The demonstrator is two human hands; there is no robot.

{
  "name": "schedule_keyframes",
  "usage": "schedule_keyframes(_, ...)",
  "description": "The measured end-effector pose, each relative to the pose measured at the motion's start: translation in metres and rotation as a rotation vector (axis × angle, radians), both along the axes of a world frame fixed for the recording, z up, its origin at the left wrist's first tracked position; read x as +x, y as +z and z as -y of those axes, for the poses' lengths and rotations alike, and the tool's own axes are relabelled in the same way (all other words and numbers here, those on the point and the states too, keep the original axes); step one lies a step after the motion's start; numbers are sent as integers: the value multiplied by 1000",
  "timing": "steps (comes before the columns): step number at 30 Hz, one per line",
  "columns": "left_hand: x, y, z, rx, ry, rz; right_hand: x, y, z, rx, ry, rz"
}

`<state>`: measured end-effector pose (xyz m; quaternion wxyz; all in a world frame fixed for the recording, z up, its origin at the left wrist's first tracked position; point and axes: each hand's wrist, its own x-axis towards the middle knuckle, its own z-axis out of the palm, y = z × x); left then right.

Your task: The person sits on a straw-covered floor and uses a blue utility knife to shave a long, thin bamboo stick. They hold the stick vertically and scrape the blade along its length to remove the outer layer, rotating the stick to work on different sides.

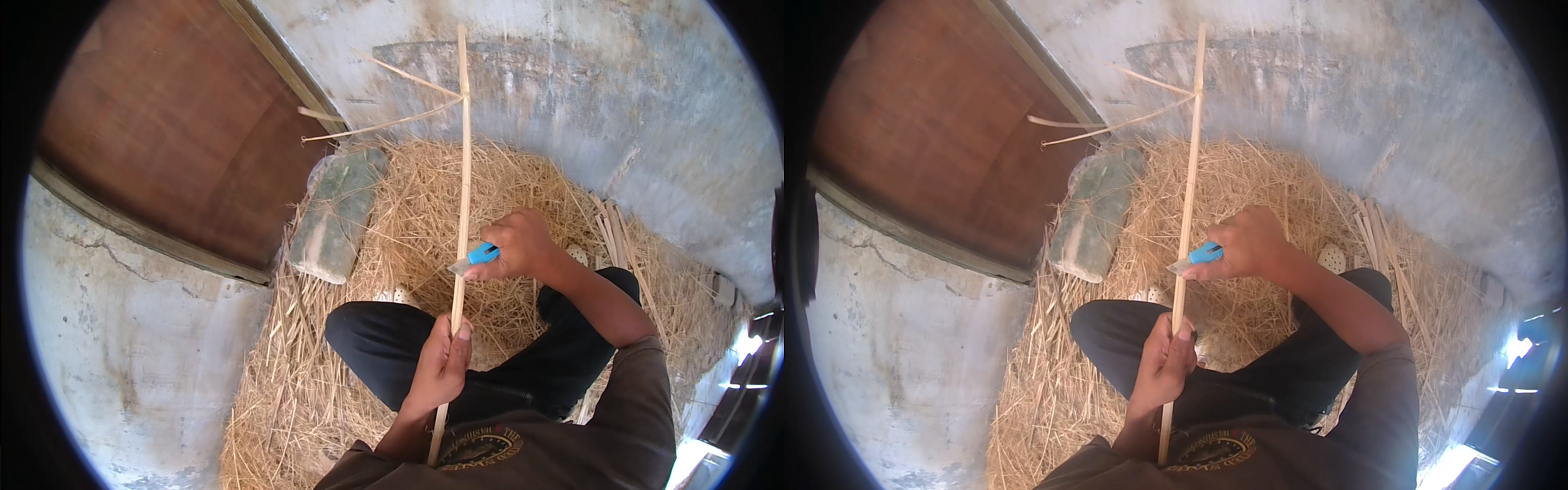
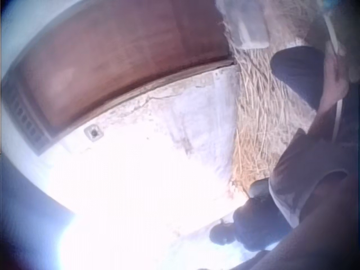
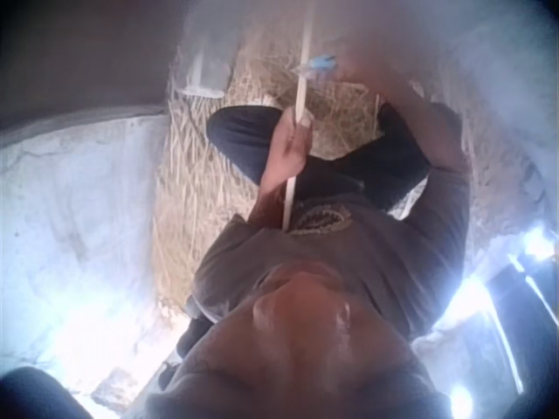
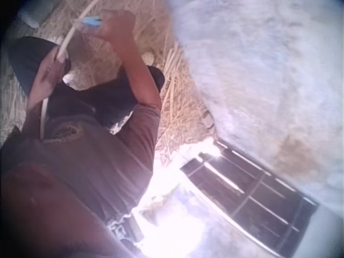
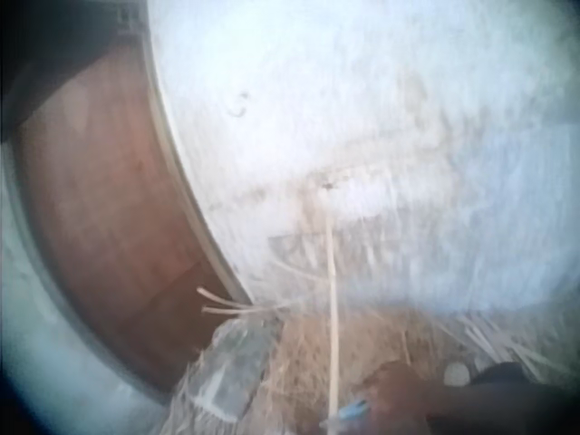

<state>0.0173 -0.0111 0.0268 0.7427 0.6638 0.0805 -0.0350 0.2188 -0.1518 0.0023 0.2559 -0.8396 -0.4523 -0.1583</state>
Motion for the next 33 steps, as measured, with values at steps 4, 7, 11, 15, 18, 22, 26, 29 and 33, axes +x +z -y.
schedule_keyframes(4, -13, -9, 2, -112, -76, 18, 53, -8, 9, -11, -369, -242)
schedule_keyframes(7, -15, -5, 5, -101, -111, -10, 87, 0, 29, -113, -355, -122)
schedule_keyframes(11, -14, 5, 5, 5, -160, -16, 114, -3, 35, -95, -514, -209)
schedule_keyframes(15, -19, 0, 6, -40, -221, -32, 162, -8, 75, -97, -625, -140)
schedule_keyframes(18, -18, -5, 8, -70, -231, -86, 173, -10, 85, -223, -641, -111)
schedule_keyframes(22, -29, 3, -9, -120, -240, -233, 185, -29, 108, -256, -983, -350)
schedule_keyframes(26, -62, 6, -25, -69, -191, -263, 200, -80, 199, 78, -1211, -510)
schedule_keyframes(29, -48, -20, -23, -216, -100, -243, 181, -49, 174, 66, -962, -514)
schedule_keyframes(33, -14, -21, -17, -74, -62, -113, 89, 5, 67, -18, -625, -505)
